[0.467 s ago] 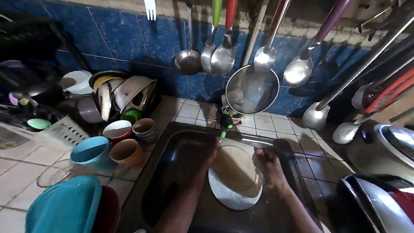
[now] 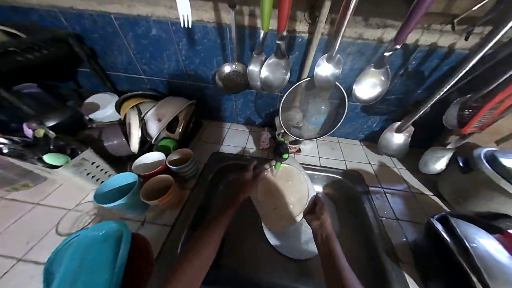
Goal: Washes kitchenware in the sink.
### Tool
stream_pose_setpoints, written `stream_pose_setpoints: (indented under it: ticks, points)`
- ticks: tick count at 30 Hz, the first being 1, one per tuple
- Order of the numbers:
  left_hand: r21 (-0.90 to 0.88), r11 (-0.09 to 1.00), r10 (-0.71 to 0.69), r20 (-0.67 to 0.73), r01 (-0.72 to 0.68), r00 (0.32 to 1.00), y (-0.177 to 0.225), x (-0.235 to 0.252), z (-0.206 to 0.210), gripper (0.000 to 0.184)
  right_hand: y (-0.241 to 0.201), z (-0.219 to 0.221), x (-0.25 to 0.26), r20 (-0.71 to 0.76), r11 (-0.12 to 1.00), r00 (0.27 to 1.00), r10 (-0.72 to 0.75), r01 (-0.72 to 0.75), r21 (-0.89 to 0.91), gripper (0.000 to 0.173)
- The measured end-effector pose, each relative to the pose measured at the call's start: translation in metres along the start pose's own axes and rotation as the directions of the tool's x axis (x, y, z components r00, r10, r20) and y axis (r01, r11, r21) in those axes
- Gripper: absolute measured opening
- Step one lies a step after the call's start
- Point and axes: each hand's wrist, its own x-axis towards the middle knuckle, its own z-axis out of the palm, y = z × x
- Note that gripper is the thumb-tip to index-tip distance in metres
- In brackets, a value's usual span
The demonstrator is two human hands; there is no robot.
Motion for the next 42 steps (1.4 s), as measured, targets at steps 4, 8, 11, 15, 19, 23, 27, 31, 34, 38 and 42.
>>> stream_pose_setpoints:
  ticks: [4, 8, 11, 15, 19, 23, 27, 31, 34, 38, 42]
  points:
    - [-0.540, 0.833, -0.014, 0.205, 0.125, 0.979, -0.012, -0.025, -0.011, 0.033, 0.002, -0.010, 0.004, -0.028, 0.990, 1.000, -0.011, 0.007, -0.137, 0.036]
    - [-0.548, 0.823, 0.104, 0.408, 0.152, 0.907, 0.021, -0.055, -0.020, 0.039, 0.000, -0.027, -0.007, 0.049, 0.735, 0.994, -0.100, 0.107, -0.669, 0.037]
    - [-0.469, 0.880, 0.142, 0.424, 0.082, 0.894, 0.068, -0.081, -0.017, 0.038, -0.034, -0.047, -0.041, 0.288, 0.131, 0.958, -0.009, 0.287, -0.949, 0.035]
    - [-0.560, 0.824, 0.308, 0.324, -0.081, 0.895, 0.113, -0.103, -0.001, 0.041, -0.081, -0.104, -0.110, 0.694, -0.425, 0.576, -0.432, 0.549, -0.720, 0.028]
    - [-0.769, 0.636, 0.315, 0.183, -0.064, 0.931, 0.159, -0.110, 0.037, 0.046, -0.159, -0.158, -0.146, 0.776, -0.752, 0.220, -0.591, 0.199, -0.628, 0.051]
    - [-0.852, 0.524, 0.245, 0.128, -0.020, 0.961, 0.194, -0.122, 0.074, 0.043, -0.195, -0.179, -0.169, 0.570, -0.648, 0.507, -0.646, 0.030, -0.761, 0.076]
    - [-0.888, 0.456, 0.165, 0.158, 0.067, 0.974, 0.212, -0.138, 0.094, 0.038, -0.206, -0.172, -0.178, 0.492, -0.634, 0.597, -0.633, -0.035, -0.773, 0.058]
    - [-0.906, 0.408, 0.167, 0.196, 0.113, 0.966, 0.229, -0.155, 0.113, 0.044, -0.229, -0.150, -0.186, 0.372, -0.611, 0.708, -0.600, -0.106, -0.784, 0.049]
    - [-0.897, 0.423, 0.208, 0.234, 0.129, 0.950, 0.250, -0.164, 0.134, 0.051, -0.244, -0.144, -0.188, 0.359, -0.601, 0.723, -0.590, -0.097, -0.793, 0.048]
    - [-0.857, 0.503, 0.299, 0.294, 0.112, 0.908, 0.282, -0.172, 0.163, 0.054, -0.241, -0.149, -0.182, 0.426, -0.628, 0.682, -0.595, -0.063, -0.776, 0.051]
    - [-0.707, 0.707, 0.488, 0.486, -0.002, 0.725, 0.297, -0.167, 0.179, 0.048, -0.226, -0.147, -0.179, 0.466, -0.649, 0.647, -0.604, -0.059, -0.758, 0.051]
